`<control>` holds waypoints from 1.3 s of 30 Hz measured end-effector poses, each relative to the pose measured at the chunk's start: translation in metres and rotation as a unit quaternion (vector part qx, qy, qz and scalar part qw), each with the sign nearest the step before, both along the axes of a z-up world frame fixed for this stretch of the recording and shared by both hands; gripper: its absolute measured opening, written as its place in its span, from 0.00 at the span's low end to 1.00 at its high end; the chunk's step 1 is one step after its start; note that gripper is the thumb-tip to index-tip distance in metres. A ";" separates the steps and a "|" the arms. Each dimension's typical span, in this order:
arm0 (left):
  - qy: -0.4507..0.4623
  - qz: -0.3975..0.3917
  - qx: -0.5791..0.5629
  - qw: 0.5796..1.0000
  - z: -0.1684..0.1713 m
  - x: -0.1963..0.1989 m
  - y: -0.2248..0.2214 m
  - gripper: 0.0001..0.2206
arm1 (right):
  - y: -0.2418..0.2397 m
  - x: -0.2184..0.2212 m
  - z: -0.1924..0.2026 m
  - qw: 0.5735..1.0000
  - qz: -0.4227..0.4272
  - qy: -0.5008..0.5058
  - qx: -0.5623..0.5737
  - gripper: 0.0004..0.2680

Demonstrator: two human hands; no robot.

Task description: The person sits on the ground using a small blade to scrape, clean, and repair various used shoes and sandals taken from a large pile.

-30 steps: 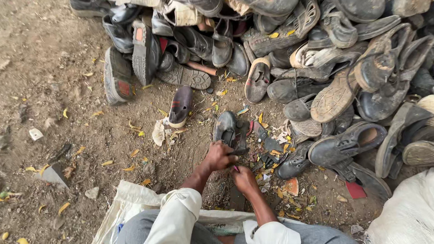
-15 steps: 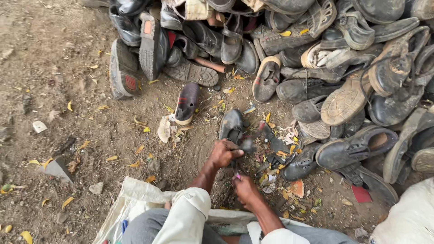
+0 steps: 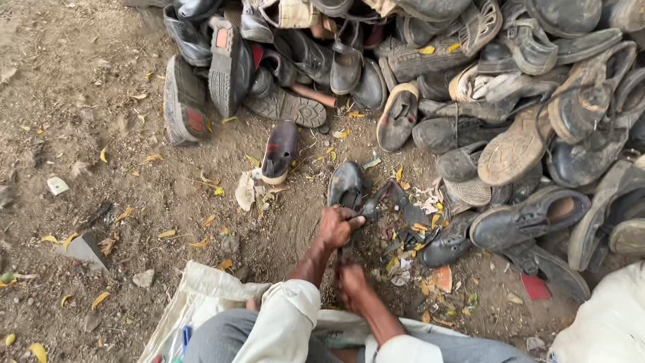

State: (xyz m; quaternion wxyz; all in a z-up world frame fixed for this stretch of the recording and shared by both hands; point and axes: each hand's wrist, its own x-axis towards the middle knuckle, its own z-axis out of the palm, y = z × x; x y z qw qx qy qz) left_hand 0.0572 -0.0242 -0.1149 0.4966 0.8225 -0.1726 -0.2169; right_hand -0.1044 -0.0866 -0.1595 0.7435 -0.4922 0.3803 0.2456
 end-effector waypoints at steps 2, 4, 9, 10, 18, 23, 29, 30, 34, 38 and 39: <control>0.007 0.031 -0.032 0.999 0.002 -0.002 0.002 0.12 | 0.008 0.021 0.015 1.000 -0.004 0.001 -0.003 0.11; 0.057 0.082 -0.055 0.993 0.005 -0.005 -0.001 0.12 | 0.020 0.039 0.018 0.999 -0.003 0.001 -0.036 0.10; 0.093 0.103 -0.045 0.989 0.013 -0.002 -0.006 0.12 | 0.054 0.011 0.011 0.999 0.006 0.023 -0.033 0.09; 0.083 0.110 -0.039 0.990 0.011 -0.004 -0.007 0.13 | 0.054 0.002 0.012 1.000 0.008 0.025 -0.012 0.09; 0.032 -0.037 -0.039 0.998 0.011 0.003 0.003 0.16 | 0.030 0.018 0.034 1.000 -0.021 -0.004 0.021 0.08; -0.248 -0.320 0.227 0.886 0.037 0.010 0.038 0.10 | -0.010 -0.010 0.044 0.998 0.024 -0.005 -0.061 0.08; -0.437 -0.370 0.295 0.765 0.080 -0.024 0.040 0.08 | -0.026 -0.026 -0.001 0.994 0.019 -0.054 -0.097 0.08; -0.419 -0.372 0.285 0.778 0.084 -0.030 0.035 0.11 | -0.033 -0.029 -0.007 0.988 0.037 -0.052 -0.141 0.08; -0.256 -0.290 0.233 0.892 0.082 -0.055 0.031 0.14 | -0.050 -0.033 -0.003 0.952 0.117 -0.006 -0.281 0.14; -0.206 -0.209 0.185 0.938 0.050 -0.050 0.027 0.12 | -0.057 -0.024 0.006 0.944 0.148 -0.022 -0.295 0.17; -0.196 -0.182 0.144 0.953 0.041 -0.044 0.028 0.13 | -0.055 -0.021 0.007 0.947 0.143 -0.032 -0.286 0.16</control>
